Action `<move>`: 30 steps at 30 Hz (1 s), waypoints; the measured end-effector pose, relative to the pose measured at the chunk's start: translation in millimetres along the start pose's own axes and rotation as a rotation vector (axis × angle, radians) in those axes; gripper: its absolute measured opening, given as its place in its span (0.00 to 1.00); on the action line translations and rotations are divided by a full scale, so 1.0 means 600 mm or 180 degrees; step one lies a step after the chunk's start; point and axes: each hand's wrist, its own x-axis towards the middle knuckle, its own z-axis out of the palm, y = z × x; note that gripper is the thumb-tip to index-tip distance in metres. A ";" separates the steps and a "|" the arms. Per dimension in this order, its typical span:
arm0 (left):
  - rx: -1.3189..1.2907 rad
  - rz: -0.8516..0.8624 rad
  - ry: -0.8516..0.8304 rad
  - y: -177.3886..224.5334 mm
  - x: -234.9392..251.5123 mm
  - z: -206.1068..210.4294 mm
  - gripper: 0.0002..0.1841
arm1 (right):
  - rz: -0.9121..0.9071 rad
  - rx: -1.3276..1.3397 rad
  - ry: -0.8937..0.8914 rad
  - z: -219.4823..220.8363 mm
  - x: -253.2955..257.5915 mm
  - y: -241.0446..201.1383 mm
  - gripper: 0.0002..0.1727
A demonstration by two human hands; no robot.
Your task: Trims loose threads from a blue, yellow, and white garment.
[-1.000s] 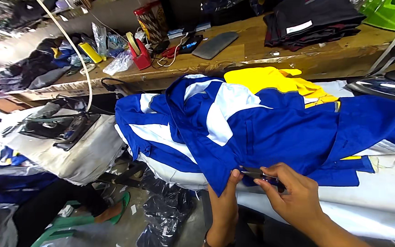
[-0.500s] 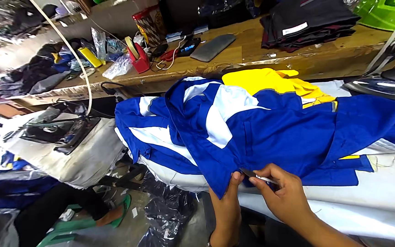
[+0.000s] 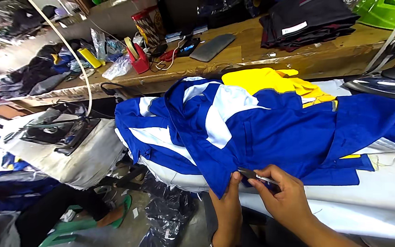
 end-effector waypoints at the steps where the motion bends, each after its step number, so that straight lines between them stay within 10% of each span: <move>1: 0.0014 0.0024 -0.0005 -0.001 0.000 -0.001 0.06 | 0.0016 -0.0009 -0.0003 0.001 0.000 0.000 0.15; 13: 0.0019 -0.0052 0.0060 0.003 -0.002 -0.001 0.07 | 0.0038 0.0104 -0.0060 -0.002 0.001 0.003 0.15; 19: -0.0249 -0.0312 0.0008 0.013 -0.001 -0.003 0.07 | 0.0789 0.1708 -0.0398 -0.011 0.023 -0.021 0.06; 30: -0.0362 -0.0514 0.0097 0.028 -0.003 0.006 0.07 | -0.0513 -0.0378 0.0165 -0.022 0.008 0.001 0.17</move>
